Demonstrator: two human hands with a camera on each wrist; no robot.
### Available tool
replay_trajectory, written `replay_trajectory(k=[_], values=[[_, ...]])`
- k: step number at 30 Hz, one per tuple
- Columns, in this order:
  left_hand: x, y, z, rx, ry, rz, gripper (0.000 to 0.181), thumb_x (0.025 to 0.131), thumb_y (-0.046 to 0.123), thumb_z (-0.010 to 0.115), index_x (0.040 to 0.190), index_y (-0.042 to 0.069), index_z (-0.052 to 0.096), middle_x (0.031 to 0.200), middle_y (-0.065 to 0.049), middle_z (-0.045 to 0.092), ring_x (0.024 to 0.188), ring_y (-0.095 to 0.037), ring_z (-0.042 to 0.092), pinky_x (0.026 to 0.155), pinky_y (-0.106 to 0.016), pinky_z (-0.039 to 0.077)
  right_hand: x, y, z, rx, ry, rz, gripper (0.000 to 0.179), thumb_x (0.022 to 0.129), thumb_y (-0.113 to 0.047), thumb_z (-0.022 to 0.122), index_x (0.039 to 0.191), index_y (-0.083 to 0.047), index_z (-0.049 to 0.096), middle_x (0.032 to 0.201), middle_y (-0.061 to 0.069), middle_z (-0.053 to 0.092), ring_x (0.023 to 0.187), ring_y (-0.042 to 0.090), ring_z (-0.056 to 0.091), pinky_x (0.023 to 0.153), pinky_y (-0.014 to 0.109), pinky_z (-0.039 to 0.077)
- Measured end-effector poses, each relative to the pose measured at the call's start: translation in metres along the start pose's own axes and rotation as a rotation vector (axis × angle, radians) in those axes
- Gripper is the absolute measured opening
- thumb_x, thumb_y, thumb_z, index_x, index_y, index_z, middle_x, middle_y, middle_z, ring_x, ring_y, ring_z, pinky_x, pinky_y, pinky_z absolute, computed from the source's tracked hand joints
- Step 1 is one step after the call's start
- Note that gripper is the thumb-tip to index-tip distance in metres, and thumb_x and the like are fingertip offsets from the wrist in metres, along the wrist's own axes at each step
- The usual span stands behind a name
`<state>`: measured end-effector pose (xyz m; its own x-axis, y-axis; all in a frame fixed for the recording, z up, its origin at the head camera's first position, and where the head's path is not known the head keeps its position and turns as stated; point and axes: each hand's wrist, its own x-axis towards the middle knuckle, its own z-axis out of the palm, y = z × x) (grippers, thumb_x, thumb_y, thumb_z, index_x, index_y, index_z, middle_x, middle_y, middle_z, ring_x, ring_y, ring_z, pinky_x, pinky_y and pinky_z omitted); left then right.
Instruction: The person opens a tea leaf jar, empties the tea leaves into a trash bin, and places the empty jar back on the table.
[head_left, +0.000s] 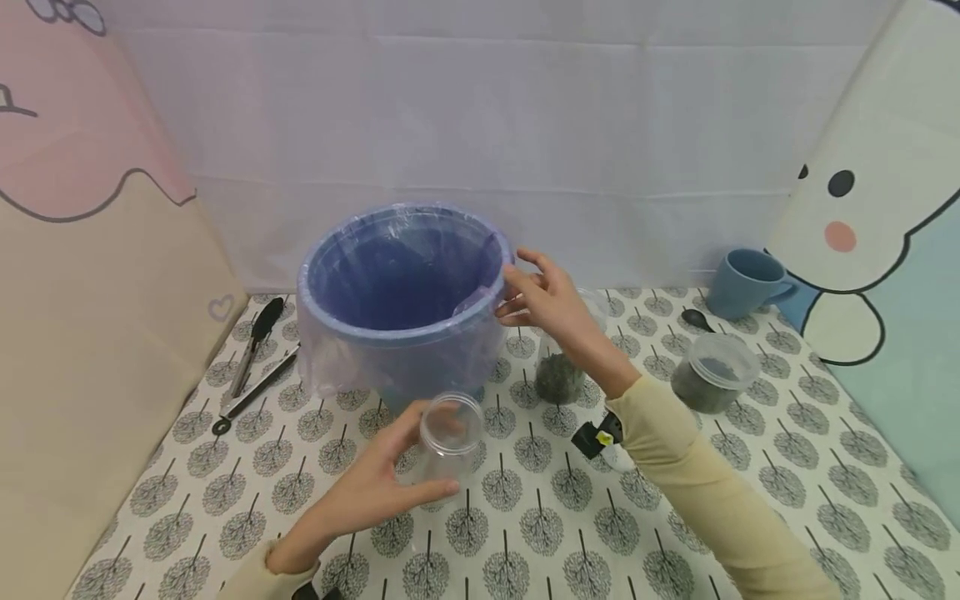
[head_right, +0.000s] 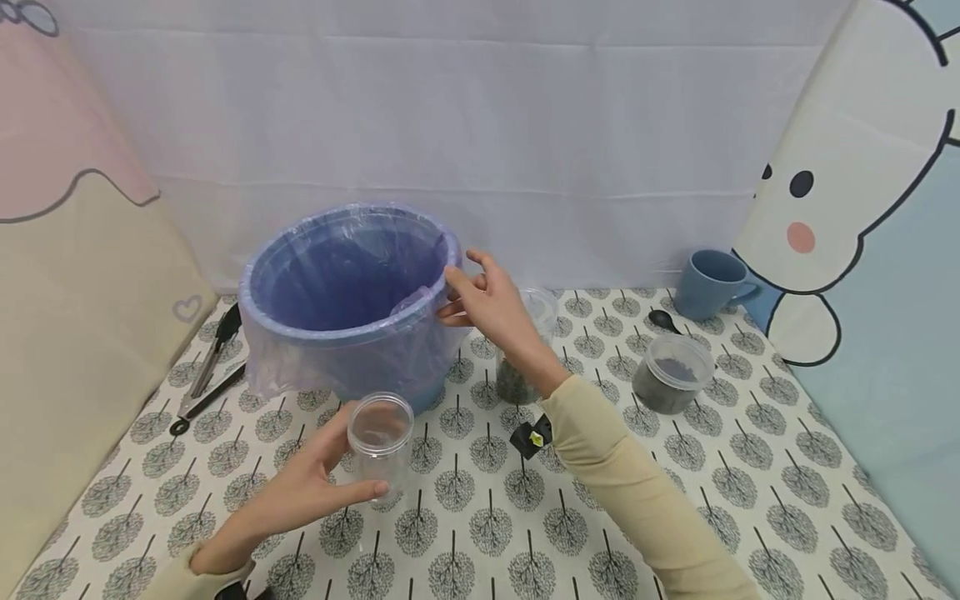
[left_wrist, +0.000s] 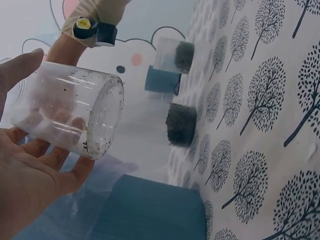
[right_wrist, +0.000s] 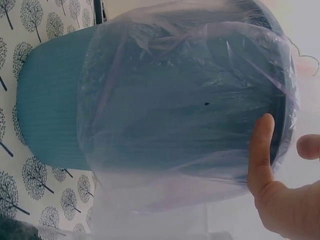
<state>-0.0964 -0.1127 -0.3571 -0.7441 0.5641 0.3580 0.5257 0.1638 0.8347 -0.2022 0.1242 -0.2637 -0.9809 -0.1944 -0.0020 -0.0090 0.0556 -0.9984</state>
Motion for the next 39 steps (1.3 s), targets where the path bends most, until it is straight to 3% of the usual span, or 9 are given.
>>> replay_trajectory(k=[5, 8, 11, 15, 26, 32, 39], values=[[0.011, -0.003, 0.011, 0.022, -0.020, 0.023, 0.071, 0.078, 0.015, 0.081, 0.140, 0.016, 0.046, 0.129, 0.000, 0.059, 0.118, -0.018, 0.057, 0.102, -0.045, 0.047, -0.009, 0.000, -0.008, -0.057, -0.028, -0.012, 0.064, 0.103, -0.029, 0.048, 0.155, -0.010, 0.017, 0.109, 0.022, 0.057, 0.086, 0.024, 0.069, 0.082, 0.035, 0.059], [0.018, -0.002, 0.018, 0.003, -0.052, 0.002, 0.071, 0.077, 0.014, 0.082, 0.138, 0.019, 0.046, 0.130, 0.002, 0.058, 0.118, -0.017, 0.057, 0.103, -0.047, 0.046, -0.014, 0.000, -0.013, -0.094, -0.041, -0.017, 0.066, 0.103, -0.031, 0.049, 0.156, -0.012, 0.015, 0.116, 0.025, 0.056, 0.092, 0.029, 0.068, 0.083, 0.035, 0.059], [0.025, -0.001, 0.024, -0.022, -0.084, 0.020, 0.071, 0.076, 0.011, 0.082, 0.137, 0.018, 0.047, 0.130, 0.000, 0.059, 0.115, -0.022, 0.058, 0.100, -0.050, 0.047, -0.021, 0.001, -0.017, -0.121, -0.053, -0.022, 0.065, 0.103, -0.031, 0.048, 0.156, -0.014, 0.015, 0.118, 0.025, 0.055, 0.097, 0.032, 0.067, 0.083, 0.035, 0.059], [0.031, 0.000, 0.031, -0.003, -0.100, 0.069, 0.071, 0.074, 0.008, 0.083, 0.135, 0.014, 0.048, 0.130, -0.003, 0.059, 0.115, -0.028, 0.058, 0.097, -0.048, 0.049, -0.029, 0.002, -0.021, -0.157, -0.065, -0.028, 0.064, 0.103, -0.031, 0.048, 0.156, -0.015, 0.016, 0.118, 0.022, 0.055, 0.098, 0.035, 0.066, 0.082, 0.036, 0.059], [0.037, 0.004, 0.042, 0.081, -0.100, 0.045, 0.072, 0.072, 0.014, 0.084, 0.135, 0.012, 0.048, 0.131, -0.002, 0.058, 0.119, -0.025, 0.056, 0.101, -0.045, 0.046, -0.044, 0.007, -0.030, -0.173, -0.088, -0.070, 0.059, 0.104, -0.025, 0.045, 0.155, -0.011, 0.018, 0.113, 0.027, 0.055, 0.094, 0.033, 0.067, 0.081, 0.039, 0.059], [0.045, 0.000, 0.049, 0.015, -0.126, 0.023, 0.071, 0.074, 0.013, 0.083, 0.135, 0.012, 0.046, 0.130, -0.001, 0.058, 0.119, -0.024, 0.056, 0.101, -0.045, 0.046, -0.054, 0.013, -0.039, -0.197, -0.094, -0.072, 0.057, 0.104, -0.027, 0.045, 0.154, -0.010, 0.022, 0.111, 0.022, 0.056, 0.093, 0.028, 0.067, 0.082, 0.038, 0.059], [0.063, -0.006, 0.066, -0.084, -0.153, -0.020, 0.070, 0.077, 0.010, 0.080, 0.135, 0.013, 0.042, 0.128, -0.009, 0.058, 0.118, -0.026, 0.057, 0.102, -0.044, 0.046, -0.067, 0.018, -0.050, -0.210, -0.091, -0.070, 0.053, 0.105, -0.026, 0.044, 0.152, -0.009, 0.027, 0.110, 0.023, 0.055, 0.094, 0.031, 0.067, 0.083, 0.038, 0.058]])
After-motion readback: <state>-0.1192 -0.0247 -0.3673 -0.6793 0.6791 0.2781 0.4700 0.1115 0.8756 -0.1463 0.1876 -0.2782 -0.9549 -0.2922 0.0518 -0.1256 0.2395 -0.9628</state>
